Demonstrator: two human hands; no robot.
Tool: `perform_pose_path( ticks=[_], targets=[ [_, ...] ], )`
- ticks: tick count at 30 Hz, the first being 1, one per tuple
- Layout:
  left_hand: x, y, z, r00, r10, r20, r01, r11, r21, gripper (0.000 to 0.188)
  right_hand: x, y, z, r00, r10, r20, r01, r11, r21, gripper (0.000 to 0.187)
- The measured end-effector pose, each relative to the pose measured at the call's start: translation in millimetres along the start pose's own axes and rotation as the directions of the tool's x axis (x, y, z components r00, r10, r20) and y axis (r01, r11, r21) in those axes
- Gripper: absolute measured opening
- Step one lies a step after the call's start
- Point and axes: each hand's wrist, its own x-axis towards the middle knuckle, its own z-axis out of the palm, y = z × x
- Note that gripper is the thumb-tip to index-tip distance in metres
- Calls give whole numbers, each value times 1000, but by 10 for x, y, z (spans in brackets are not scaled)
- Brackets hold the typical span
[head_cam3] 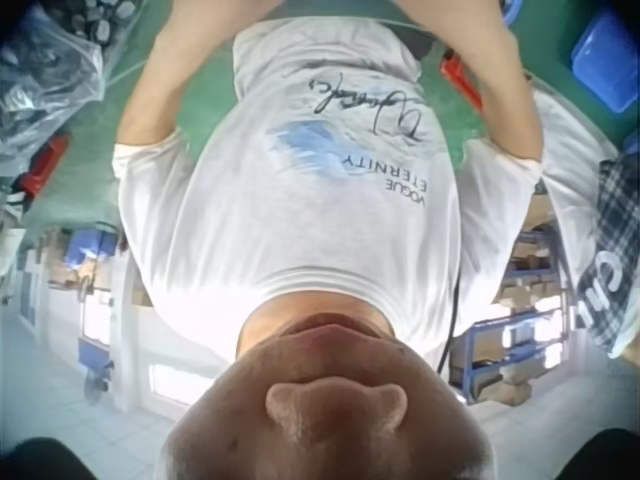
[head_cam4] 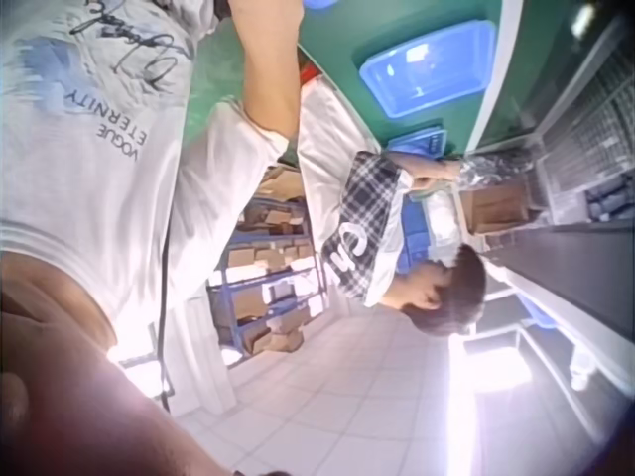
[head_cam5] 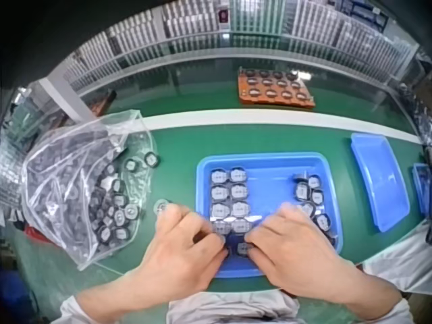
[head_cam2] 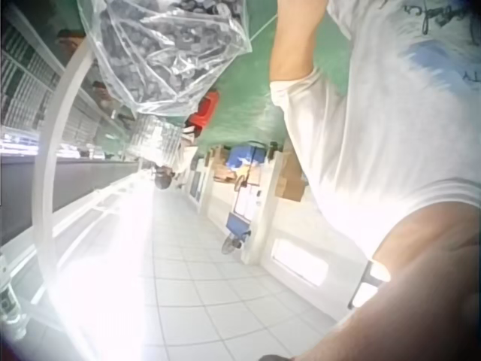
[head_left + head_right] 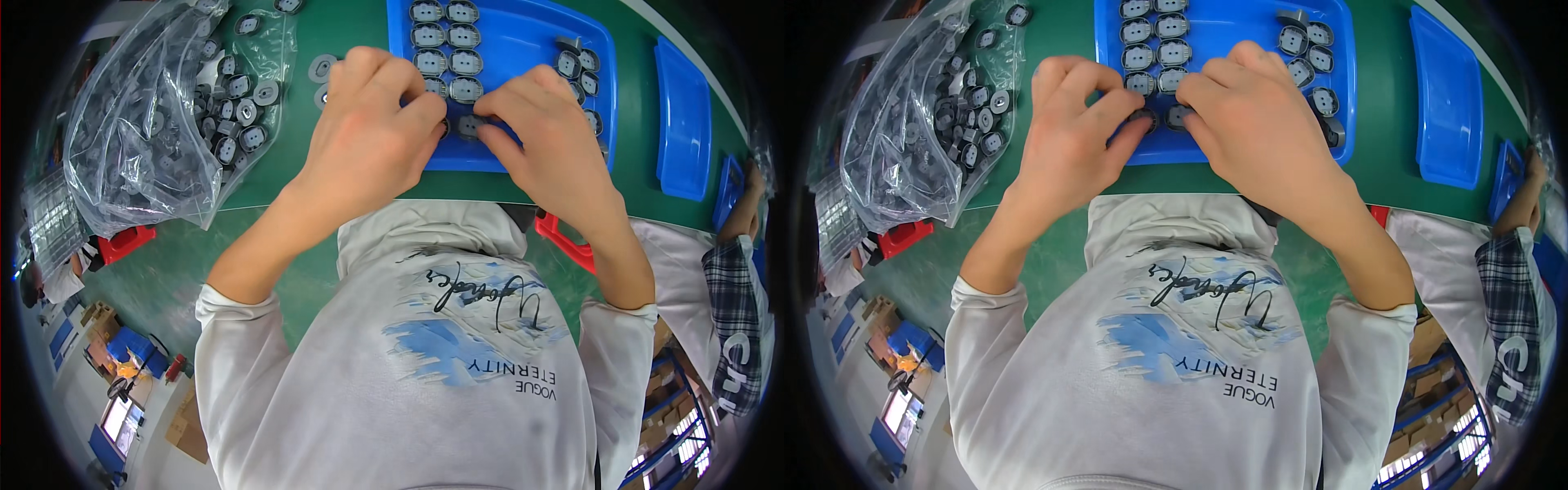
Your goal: Assembling electronic parts by placing them into organized plastic trays.
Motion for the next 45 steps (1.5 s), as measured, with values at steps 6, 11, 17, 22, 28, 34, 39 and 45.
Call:
perform_pose_path(
  ticks=[6, 11, 17, 22, 28, 34, 39, 45],
  targets=[
    [6, -13, -8, 987, -137, -78, 141, 989, 42, 38, 6, -35, 2, 996, 73, -50, -79, 987, -138, 20],
    [43, 13, 12, 979, -181, -91, 188, 979, 80, 40, -8, -66, 47, 996, 87, -28, -90, 987, -134, 22],
    [140, -61, -67, 980, -184, -76, 176, 979, -100, 36, -23, 140, -269, 978, 117, -174, -136, 985, -103, 23],
    [844, -68, -47, 999, -25, -45, 15, 977, -213, 20, 5, 589, -708, 935, 254, -246, -327, 888, -324, 27],
    [1544, -5, 477, 964, 222, 149, -204, 971, -127, 11, 15, 765, -516, 971, 206, -125, -232, 937, -262, 25],
    [1391, -156, 456, 980, 197, 1, -193, 960, -202, 5, -40, 757, -497, 971, 126, -203, -190, 924, -333, 27],
    [1252, -239, 393, 985, 166, 53, -160, 981, -107, 4, 51, 761, -347, 980, 110, -167, -159, 936, -314, 24],
    [1226, -167, 322, 983, 180, 38, -176, 980, -94, 10, 81, 751, -374, 968, 78, -238, -164, 916, -366, 25]
  ],
)
